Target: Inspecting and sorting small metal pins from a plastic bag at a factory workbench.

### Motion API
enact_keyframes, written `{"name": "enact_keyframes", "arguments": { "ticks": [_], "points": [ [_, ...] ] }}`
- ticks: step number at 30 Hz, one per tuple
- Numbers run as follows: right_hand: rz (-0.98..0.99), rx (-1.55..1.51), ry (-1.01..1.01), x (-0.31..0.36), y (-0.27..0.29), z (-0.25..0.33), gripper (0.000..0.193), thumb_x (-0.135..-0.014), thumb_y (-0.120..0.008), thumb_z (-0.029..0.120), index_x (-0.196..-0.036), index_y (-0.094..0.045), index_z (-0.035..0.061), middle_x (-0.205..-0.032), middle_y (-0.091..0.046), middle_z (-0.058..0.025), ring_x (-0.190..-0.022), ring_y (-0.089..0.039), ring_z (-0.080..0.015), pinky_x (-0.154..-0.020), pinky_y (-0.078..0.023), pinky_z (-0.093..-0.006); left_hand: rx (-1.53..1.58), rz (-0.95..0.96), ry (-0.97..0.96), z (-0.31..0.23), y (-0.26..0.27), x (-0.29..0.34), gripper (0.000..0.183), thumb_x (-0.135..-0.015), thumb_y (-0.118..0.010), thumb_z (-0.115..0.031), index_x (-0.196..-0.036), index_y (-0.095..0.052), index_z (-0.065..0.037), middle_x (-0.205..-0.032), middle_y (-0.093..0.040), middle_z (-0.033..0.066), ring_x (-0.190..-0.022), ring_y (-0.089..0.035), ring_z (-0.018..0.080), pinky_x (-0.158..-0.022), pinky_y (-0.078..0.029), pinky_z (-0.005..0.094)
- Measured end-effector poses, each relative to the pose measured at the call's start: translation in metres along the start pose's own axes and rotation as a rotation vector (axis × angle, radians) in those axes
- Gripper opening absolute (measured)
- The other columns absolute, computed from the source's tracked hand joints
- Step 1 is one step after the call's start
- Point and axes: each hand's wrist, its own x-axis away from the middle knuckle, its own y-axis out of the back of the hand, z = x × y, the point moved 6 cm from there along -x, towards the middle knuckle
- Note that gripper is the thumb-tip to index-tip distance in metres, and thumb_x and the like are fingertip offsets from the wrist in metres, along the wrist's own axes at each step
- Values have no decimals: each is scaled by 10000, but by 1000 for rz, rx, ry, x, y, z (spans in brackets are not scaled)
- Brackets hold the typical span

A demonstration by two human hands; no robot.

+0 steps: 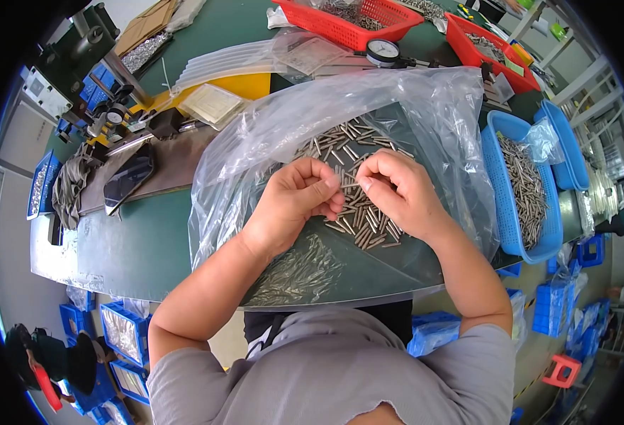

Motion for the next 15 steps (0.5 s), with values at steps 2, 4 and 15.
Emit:
{"name": "enact_keyframes", "arguments": {
  "ticks": [2,4,15],
  "points": [
    [-20,-21,34,1,0,2,31,-811,-562,24,-836,-559,6,-766,-528,-39,-651,-476,-116,-570,-386,-247,-9,-1,-1,1,1,0,100,-904,-573,-104,-938,-523,-25,-808,-609,71,-721,-602,145,-657,-498,259],
    [-14,-31,46,1,-3,3,33,-812,-569,22,-840,-560,6,-765,-527,-40,-649,-478,-117,-569,-387,-245,-17,-3,-2,1,1,0,102,-903,-575,-105,-936,-523,-25,-808,-609,71,-723,-603,145,-654,-498,258],
    [175,-548,-222,4,-25,-17,80,-884,-607,87,-906,-570,19,-862,-586,-3,-787,-547,-42,-683,-458,-196,97,94,25,6,-3,1,94,-902,-572,-112,-930,-538,-28,-840,-617,91,-773,-629,183,-698,-525,304]
  ]
}}
